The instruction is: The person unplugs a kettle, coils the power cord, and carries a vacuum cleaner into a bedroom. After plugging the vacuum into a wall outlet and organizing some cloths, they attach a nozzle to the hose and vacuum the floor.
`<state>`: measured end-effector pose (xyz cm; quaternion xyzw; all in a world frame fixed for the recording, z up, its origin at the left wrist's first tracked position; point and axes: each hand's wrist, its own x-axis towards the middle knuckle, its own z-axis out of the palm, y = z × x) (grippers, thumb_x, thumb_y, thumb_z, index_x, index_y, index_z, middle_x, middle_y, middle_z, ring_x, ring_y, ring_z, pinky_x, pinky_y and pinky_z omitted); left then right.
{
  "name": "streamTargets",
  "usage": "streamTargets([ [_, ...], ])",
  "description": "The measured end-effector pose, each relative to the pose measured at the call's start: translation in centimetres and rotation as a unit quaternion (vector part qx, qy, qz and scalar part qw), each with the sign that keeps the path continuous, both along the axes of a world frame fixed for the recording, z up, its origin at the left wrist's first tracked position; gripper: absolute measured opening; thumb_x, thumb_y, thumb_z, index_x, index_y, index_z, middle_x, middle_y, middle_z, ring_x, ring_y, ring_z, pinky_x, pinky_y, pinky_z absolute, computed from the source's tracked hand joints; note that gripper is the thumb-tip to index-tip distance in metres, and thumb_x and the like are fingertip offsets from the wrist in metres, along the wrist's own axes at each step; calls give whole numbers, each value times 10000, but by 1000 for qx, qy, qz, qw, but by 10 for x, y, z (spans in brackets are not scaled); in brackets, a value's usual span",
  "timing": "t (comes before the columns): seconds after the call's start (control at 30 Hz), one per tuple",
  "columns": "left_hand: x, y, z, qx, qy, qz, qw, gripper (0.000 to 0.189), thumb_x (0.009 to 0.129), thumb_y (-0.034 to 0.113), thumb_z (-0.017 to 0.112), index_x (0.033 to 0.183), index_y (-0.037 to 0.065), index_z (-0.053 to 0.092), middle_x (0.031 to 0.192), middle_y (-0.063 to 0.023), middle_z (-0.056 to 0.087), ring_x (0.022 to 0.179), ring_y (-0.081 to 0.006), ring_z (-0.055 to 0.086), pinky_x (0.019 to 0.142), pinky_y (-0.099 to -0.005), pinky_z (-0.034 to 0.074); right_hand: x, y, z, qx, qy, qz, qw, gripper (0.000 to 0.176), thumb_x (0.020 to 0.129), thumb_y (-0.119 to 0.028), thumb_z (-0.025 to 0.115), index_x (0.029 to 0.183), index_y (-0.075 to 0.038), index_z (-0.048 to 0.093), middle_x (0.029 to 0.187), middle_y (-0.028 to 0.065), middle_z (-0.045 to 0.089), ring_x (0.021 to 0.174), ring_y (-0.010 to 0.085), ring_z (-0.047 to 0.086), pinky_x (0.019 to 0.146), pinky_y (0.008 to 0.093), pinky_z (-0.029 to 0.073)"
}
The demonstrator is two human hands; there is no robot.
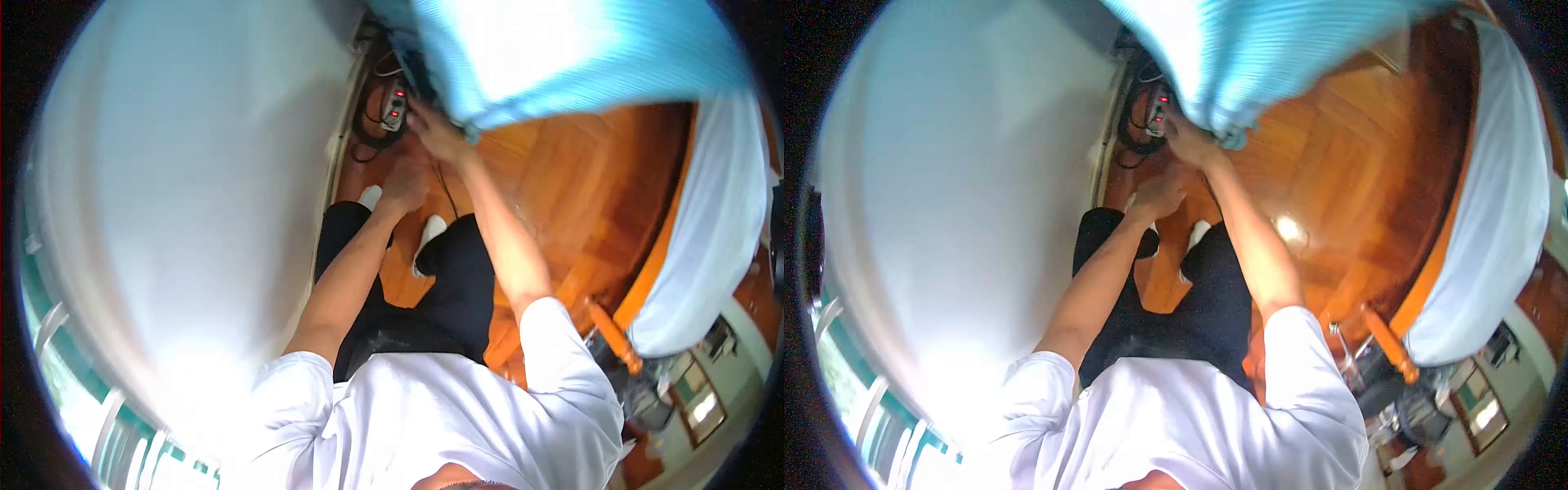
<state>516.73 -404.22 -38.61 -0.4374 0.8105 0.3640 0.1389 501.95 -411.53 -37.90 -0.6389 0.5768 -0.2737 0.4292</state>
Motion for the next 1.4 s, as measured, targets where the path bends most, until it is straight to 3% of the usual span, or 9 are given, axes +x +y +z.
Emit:
streamTargets([
  [0.33, 49, 240, 260, 166, 86, -174, 967, 296, 934, 285, 620, 1033, 13, 686, 929, -190, 723, 853, -357, 703, 764, -442, 555, -53, 546, 261, 324, 125, -495, 797, 227, 867, -211, 535, 877, -45, 689, 880, 211, 676, 856, 384, 648, 757, 431, 508],
  [0.53, 25, 233, 278, 420, -96, -2, 902, 197, 965, 164, 601, 1013, -2, 695, 856, -67, 718, 762, -142, 668, 663, -268, 522, 74, 788, 339, 304, -78, -810, 495, 253, 874, -167, 520, 672, -72, 638, 665, 102, 643, 590, 214, 615, 545, 369, 467],
  [0.7, 52, 147, 220, 362, 19, -165, 918, 320, 1000, 264, 545, 841, 14, 669, 788, -113, 696, 655, -134, 619, 557, -231, 460, 254, 841, 371, 338, -156, -836, 403, 324, 898, -148, 474, 586, -89, 541, 535, 69, 561, 444, 142, 498, 397, 322, 342],
  [0.8, 37, 191, 304, 220, -110, 9, 969, 425, 997, 387, 539, 746, 51, 610, 717, -97, 677, 632, -148, 626, 555, -261, 471, 420, 919, 215, 294, -298, -748, 516, 162, 904, -138, 508, 788, -86, 610, 647, 53, 522, 543, 171, 499, 422, 308, 355],
  [0.87, 43, 197, 313, 221, -151, -30, 963, 447, 988, 442, 531, 760, 67, 620, 747, -84, 685, 637, -157, 635, 552, -276, 470, 436, 895, 271, 375, -267, -705, 540, 98, 927, -97, 497, 936, -71, 592, 785, 43, 521, 680, 193, 516, 492, 360, 407],
  [0.93, 55, 212, 303, 220, -145, -54, 963, 428, 992, 425, 519, 766, 77, 625, 761, -80, 688, 634, -161, 637, 538, -276, 463, 430, 896, 307, 236, -517, -779, 265, 167, 952, -86, 459, 1056, -54, 586, 901, 47, 546, 770, 202, 508, 563, 418, 442],
  [1.07, 70, 285, 270, 309, -177, -46, 933, 353, 985, 359, 502, 765, 110, 623, 729, -50, 652, 594, -152, 605, 490, -272, 432, 431, 973, 334, 266, -411, -808, 328, 214, 895, -101, 590, 1088, -54, 669, 793, 29, 649, 650, 146, 585, 502, 289, 434],
  [1.27, 69, 536, 301, 223, -19, -457, 861, 265, 940, 318, 548, 770, 129, 623, 650, -8, 525, 502, -128, 488, 434, -294, 373, 466, 1159, 354, 66, -354, -931, 64, 184, 938, -92, 508, 1020, -41, 664, 777, 43, 661, 580, 117, 598, 461, 242, 425],
  [1.4, 7, 700, 354, 235, -130, -385, 883, 274, 953, 317, 539, 820, 100, 639, 730, 9, 598, 593, -109, 561, 470, -283, 391, 483, 1280, 367, 73, -299, -951, -12, 194, 949, -140, 521, 1045, -47, 662, 802, 59, 669, 612, 123, 609, 509, 253, 456],
])
